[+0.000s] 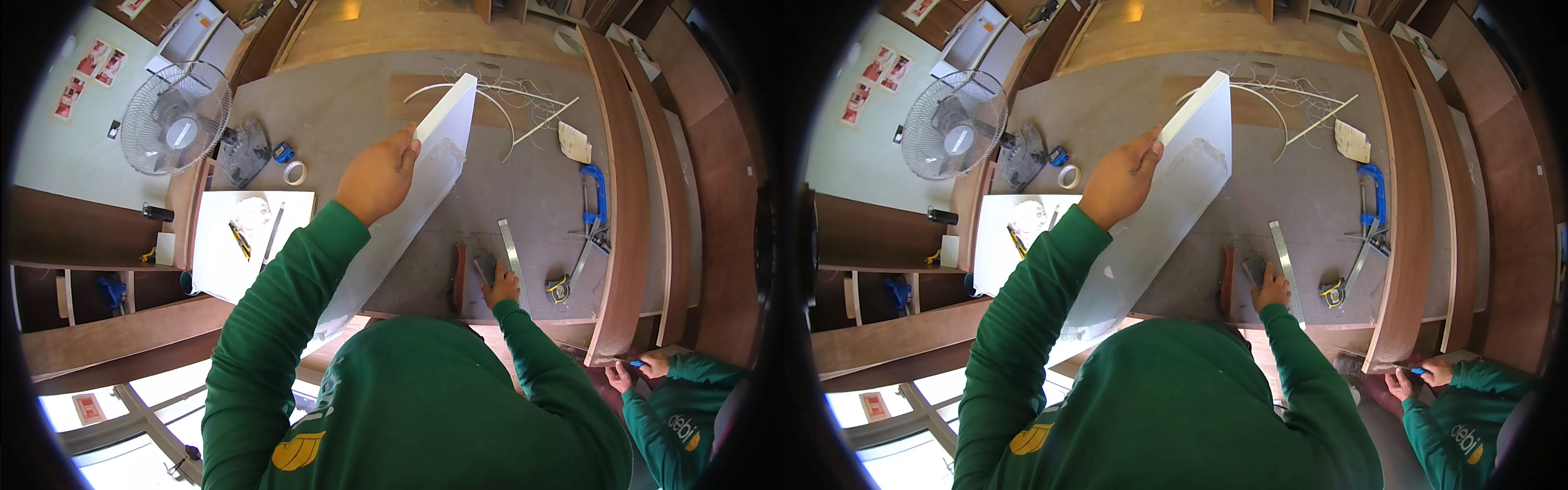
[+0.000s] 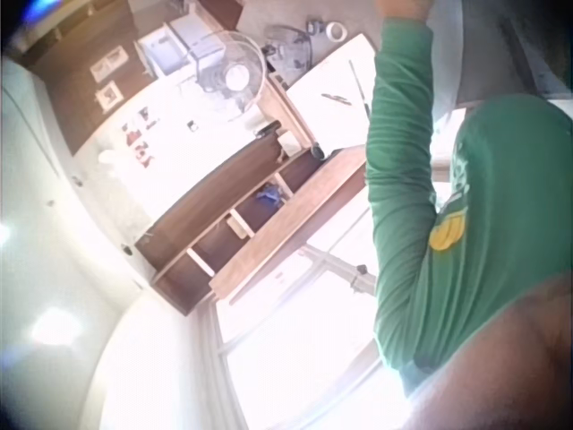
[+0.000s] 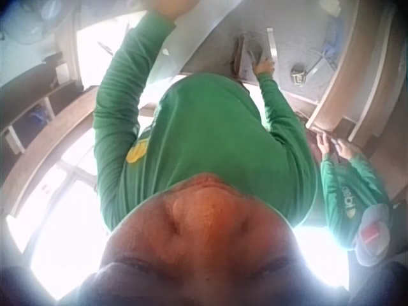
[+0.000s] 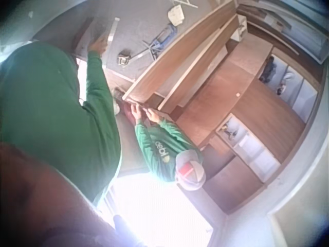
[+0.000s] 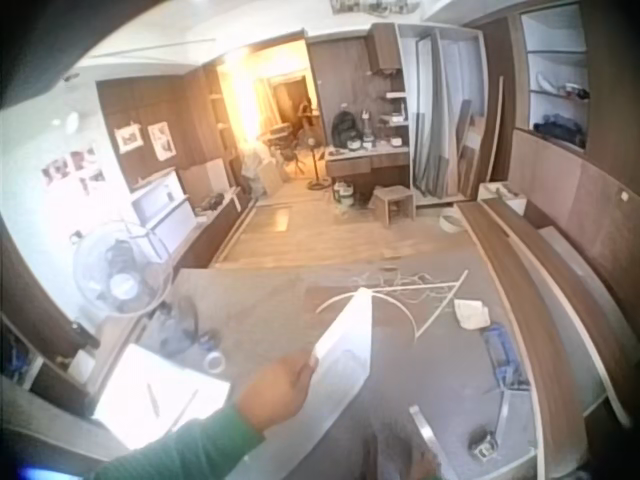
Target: The person uses a file to smooth the edges and corners of a white wooden board, turning the board over to reach different sides.
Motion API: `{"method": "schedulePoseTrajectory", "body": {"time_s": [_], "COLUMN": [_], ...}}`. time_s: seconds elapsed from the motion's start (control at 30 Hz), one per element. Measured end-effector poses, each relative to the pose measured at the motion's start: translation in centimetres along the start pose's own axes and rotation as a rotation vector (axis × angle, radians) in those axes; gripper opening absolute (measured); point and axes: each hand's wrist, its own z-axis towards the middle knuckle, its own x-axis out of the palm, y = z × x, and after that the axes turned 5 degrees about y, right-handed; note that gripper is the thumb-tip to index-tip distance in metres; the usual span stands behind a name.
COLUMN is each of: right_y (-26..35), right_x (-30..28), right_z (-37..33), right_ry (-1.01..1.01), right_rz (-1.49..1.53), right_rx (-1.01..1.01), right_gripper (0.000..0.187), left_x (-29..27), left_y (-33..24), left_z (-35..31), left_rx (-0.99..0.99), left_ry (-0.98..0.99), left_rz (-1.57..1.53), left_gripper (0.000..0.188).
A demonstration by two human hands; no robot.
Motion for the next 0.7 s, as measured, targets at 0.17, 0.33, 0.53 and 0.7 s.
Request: {"method": "schedulePoseTrajectory", "body": {"time_s": [0.17,0.33,0.53,0.7], "right_y": [-0.5,-1.8,-2.7,3.3], "right_x": [0.3,0.5,-1.3,-7.5], "right_z": [0.1,2.4,4.7,2.6], "right_ry": [0.023,-0.083,0.069,0.087], "right_rz": [-0.064,-0.064,0.391,0.653], "right_rx": [-0.014,-0.075,-0.086,-0.294], "right_gripper": [0.097,0.086,0.028,0.02], "left_x": [-0.6,0.4,-1.7,-3.5], "left_y": [-0.2,0.2,-1.7,-1.3], "left_z": [-0.1,-2.1,-9.6,-21.0], "left_rx": [0.05,0.025,-0.072,-0.233], "left_ry": [-0.01,-0.011,0.099,-0.019], "left_rz": [0.078,0.259,0.444,0.446], "left_gripper": [0.043,0.046,0.061,0.061]}}
